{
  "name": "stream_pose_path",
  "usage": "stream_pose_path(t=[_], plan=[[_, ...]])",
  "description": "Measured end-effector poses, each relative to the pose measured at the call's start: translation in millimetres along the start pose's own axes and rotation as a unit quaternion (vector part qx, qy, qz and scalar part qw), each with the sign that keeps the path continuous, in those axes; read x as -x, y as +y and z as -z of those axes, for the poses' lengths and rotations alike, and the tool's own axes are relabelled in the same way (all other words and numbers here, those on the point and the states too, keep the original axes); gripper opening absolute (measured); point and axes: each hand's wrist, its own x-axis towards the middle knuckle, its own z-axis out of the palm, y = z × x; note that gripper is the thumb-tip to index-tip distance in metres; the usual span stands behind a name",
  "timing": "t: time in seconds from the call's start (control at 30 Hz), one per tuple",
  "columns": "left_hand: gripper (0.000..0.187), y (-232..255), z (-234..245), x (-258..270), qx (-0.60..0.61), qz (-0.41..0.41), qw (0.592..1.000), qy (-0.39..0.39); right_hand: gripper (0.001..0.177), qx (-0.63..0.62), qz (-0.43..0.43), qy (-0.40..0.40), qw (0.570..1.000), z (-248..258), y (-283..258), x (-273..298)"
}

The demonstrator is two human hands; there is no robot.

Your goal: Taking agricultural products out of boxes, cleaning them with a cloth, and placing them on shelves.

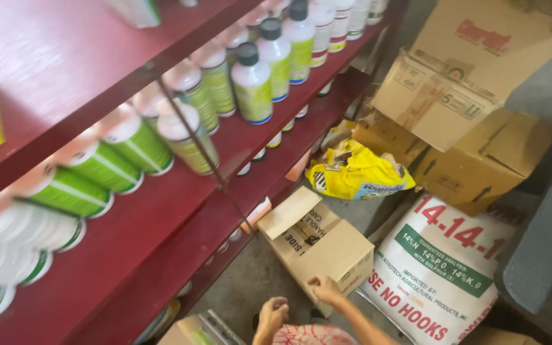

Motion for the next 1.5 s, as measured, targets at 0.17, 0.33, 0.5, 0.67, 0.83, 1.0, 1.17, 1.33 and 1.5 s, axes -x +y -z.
stream_pose_path(t=[0.17,0.33,0.5,0.67,0.83,1.0,1.17,1.33,1.5], plan=[[0.040,-72,-25,-70,0.088,0.087,0.991,-0.055,0.039,0.059,0.046,0.031,0.997,3,19,-2],[0.044,-91,-31,-139,0.110,0.158,0.980,-0.039,0.040,0.095,-0.005,0.191,0.977,17,70,-86],[0.049,-110,-14,-199,0.115,0.180,0.977,-0.003,0.047,-0.003,-0.154,0.470,0.869,97,70,-80],[0.071,-73,-39,-200,0.120,0.234,0.962,-0.075,0.057,-0.060,-0.137,0.369,0.917,110,160,-95],[0.077,-59,-88,-183,0.155,0.255,0.949,-0.102,0.065,-0.121,-0.054,0.335,0.933,95,166,-113],[0.073,-93,-110,-180,0.135,0.218,0.967,-0.010,0.041,-0.113,-0.117,0.369,0.915,94,156,-116],[0.070,-78,-85,-155,0.101,0.250,0.961,0.063,0.036,-0.064,-0.100,0.344,0.931,98,113,-99],[0.070,-81,-47,-146,0.188,0.192,0.962,0.046,0.040,0.013,-0.154,0.272,0.950,128,11,-73],[0.078,-60,0,-97,0.242,0.170,0.952,-0.083,0.044,0.044,-0.097,0.224,0.969,132,-43,-43]])
